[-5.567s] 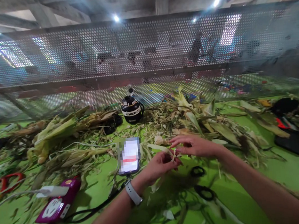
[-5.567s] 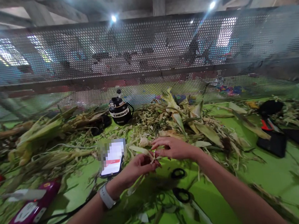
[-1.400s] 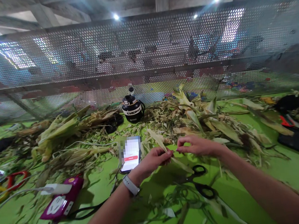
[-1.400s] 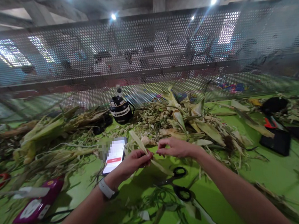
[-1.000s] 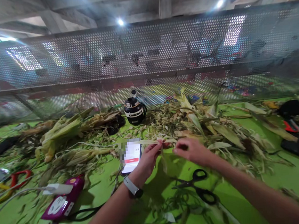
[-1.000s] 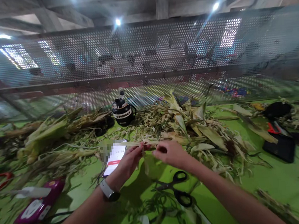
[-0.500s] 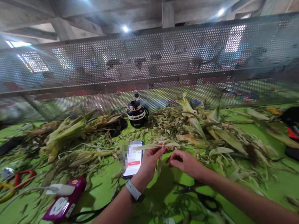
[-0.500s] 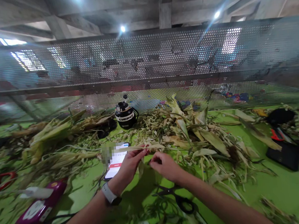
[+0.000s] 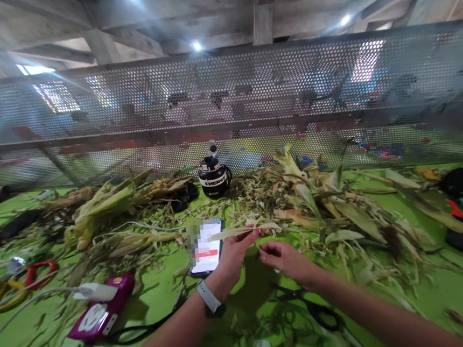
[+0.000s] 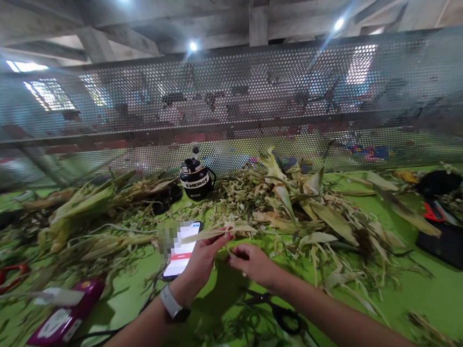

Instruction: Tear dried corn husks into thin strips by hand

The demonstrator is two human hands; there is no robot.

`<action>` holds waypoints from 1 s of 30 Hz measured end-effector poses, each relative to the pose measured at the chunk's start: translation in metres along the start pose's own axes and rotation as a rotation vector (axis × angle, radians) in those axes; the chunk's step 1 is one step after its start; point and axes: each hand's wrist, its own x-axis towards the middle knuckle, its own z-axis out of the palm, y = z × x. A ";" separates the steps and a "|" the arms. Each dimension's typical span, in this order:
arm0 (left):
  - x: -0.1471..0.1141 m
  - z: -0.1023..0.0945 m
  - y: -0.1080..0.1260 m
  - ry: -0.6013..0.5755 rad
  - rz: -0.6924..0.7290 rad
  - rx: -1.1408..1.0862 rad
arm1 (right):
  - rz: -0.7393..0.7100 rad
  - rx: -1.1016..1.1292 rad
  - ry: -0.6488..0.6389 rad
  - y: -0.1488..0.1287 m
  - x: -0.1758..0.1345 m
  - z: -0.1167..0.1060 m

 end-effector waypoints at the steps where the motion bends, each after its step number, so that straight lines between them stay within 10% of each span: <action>1: 0.001 -0.001 0.001 0.006 0.003 0.007 | -0.043 -0.076 0.014 -0.003 0.001 -0.005; 7: 0.003 -0.005 0.005 0.009 -0.028 0.044 | -0.228 -0.515 0.040 -0.022 -0.002 -0.024; 14: 0.002 -0.003 0.000 -0.092 -0.018 0.096 | -0.544 -0.806 0.350 -0.015 -0.002 -0.029; 30: -0.004 -0.002 0.002 -0.284 0.028 0.147 | -0.215 -0.663 0.380 -0.009 -0.002 -0.020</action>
